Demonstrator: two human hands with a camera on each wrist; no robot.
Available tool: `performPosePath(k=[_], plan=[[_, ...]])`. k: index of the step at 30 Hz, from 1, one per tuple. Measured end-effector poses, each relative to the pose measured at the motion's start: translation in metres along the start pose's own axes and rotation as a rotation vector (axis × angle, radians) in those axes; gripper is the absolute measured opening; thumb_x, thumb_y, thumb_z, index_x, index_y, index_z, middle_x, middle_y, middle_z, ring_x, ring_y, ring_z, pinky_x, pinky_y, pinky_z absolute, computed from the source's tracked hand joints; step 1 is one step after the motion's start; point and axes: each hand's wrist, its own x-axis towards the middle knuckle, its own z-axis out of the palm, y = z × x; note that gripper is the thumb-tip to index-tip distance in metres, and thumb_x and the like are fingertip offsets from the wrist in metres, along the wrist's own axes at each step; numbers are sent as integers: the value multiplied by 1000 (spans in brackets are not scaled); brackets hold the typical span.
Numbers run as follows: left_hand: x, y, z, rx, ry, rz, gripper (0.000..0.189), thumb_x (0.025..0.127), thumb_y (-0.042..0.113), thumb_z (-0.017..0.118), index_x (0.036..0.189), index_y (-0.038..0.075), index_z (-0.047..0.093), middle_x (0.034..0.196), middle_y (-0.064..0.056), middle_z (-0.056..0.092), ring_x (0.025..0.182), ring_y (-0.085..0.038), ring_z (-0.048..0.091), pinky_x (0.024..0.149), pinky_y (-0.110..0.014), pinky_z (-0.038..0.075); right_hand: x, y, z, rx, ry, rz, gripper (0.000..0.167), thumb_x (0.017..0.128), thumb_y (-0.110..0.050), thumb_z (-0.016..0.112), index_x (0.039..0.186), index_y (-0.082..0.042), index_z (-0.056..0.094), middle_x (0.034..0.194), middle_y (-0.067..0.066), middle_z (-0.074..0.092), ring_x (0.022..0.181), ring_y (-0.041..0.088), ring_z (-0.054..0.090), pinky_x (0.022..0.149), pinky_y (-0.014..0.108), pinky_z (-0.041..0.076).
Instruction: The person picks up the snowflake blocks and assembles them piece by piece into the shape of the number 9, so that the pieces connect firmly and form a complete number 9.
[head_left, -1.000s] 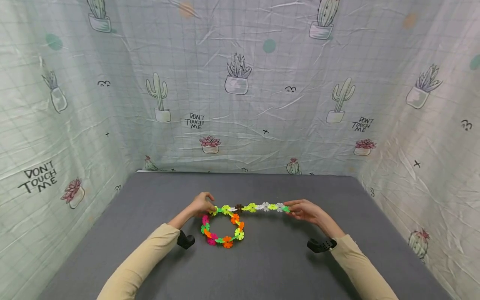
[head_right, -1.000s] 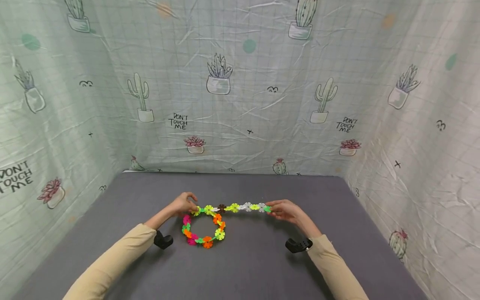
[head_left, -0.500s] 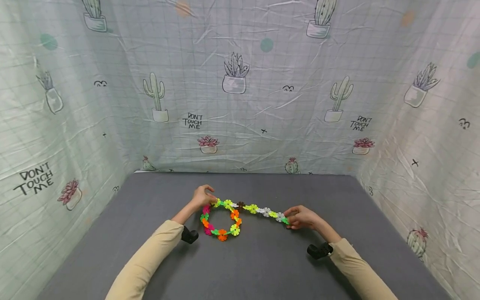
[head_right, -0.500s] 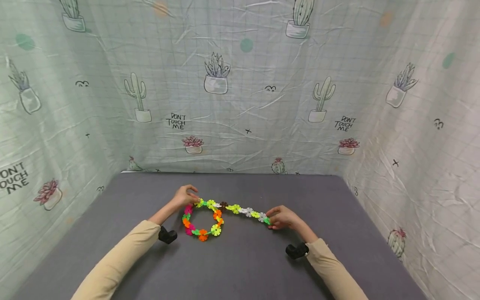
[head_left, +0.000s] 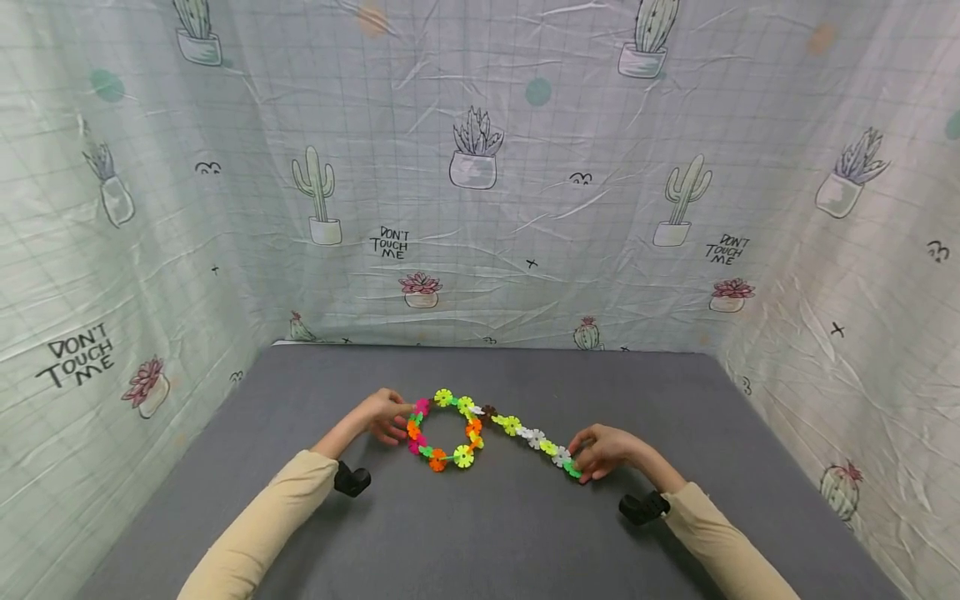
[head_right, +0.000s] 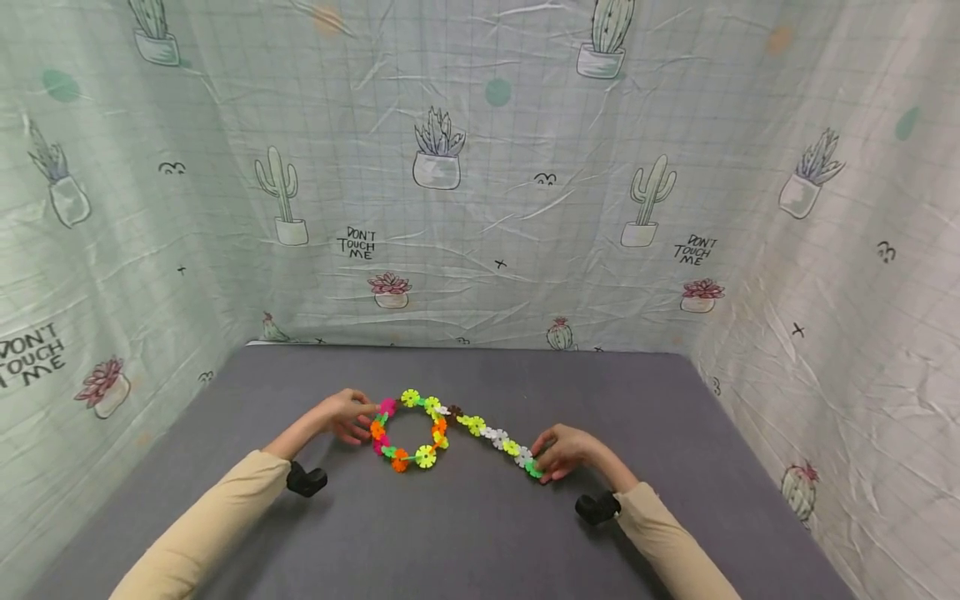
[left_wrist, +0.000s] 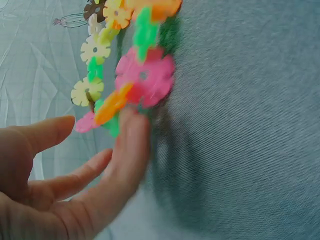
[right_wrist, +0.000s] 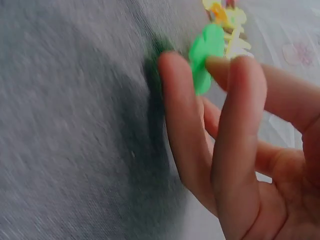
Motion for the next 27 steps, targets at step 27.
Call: performPosePath(k=[27], plan=[[88, -5, 35, -375, -13, 239, 38, 93, 12, 45, 128, -3, 42, 125, -24, 48, 108, -34, 54, 88, -40, 48, 19, -34, 71, -12, -276, 57, 11, 83, -15, 62, 89, -6, 59, 69, -1, 66, 56, 6, 63, 45, 17, 48]])
